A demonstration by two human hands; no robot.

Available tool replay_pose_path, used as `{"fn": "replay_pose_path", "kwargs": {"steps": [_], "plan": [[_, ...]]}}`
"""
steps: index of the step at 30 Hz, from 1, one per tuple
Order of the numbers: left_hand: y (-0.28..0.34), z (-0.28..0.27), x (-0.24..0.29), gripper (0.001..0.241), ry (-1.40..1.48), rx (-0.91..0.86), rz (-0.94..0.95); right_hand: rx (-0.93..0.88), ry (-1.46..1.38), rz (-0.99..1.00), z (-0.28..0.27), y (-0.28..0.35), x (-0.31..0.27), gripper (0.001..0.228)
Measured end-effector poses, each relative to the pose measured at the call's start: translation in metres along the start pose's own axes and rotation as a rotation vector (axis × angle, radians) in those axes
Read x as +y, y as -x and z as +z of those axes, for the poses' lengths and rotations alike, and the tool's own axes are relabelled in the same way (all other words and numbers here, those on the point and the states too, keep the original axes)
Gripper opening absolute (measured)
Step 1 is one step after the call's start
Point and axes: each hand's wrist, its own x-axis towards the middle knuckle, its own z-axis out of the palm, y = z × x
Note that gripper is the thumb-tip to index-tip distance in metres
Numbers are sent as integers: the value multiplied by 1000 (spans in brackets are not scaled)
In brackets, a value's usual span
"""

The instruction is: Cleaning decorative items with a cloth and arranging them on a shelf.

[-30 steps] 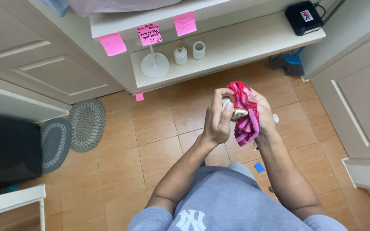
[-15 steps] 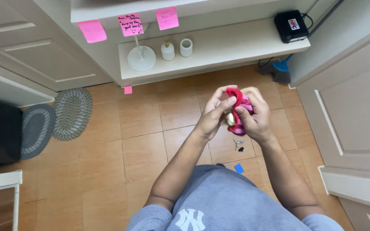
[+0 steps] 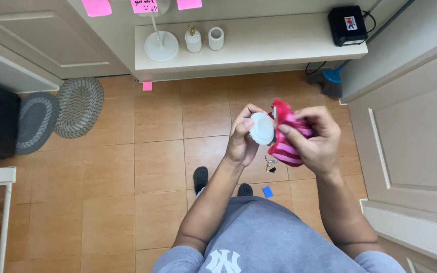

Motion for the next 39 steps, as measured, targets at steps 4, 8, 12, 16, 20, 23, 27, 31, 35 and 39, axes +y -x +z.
{"fn": "replay_pose_path", "kwargs": {"steps": [4, 8, 12, 16, 20, 23, 27, 31, 35, 39], "plan": [[0, 2, 11, 42, 4, 20, -8, -171, 299, -138, 8, -7, -23, 22], [-3, -5, 27, 37, -168, 44, 88, -259, 417, -137, 29, -10, -37, 25], [-10, -9, 61, 33, -460, -14, 241, -226, 469, -104, 57, -6, -44, 35], [-14, -11, 105, 30, -463, -136, 187, -347, 165, -8, 62, -23, -25, 37], [-20, -24, 135, 27, -443, -206, 51, -539, 244, -27, 75, -50, -33, 34], [-24, -40, 152, 26, -439, -169, 42, -460, 646, -168, 107, -60, -58, 38], [-40, -52, 187, 26, -424, -175, 95, -211, 982, -510, 145, -75, -64, 46], [-43, -62, 205, 28, -588, -189, 130, -197, 1033, -415, 166, -70, -36, 45], [-43, -69, 209, 28, -663, -206, 101, -252, 295, 110, 166, -57, 4, 46], [-43, -50, 216, 29, -543, -281, 146, -165, -545, 358, 169, -46, 15, 42]]}}
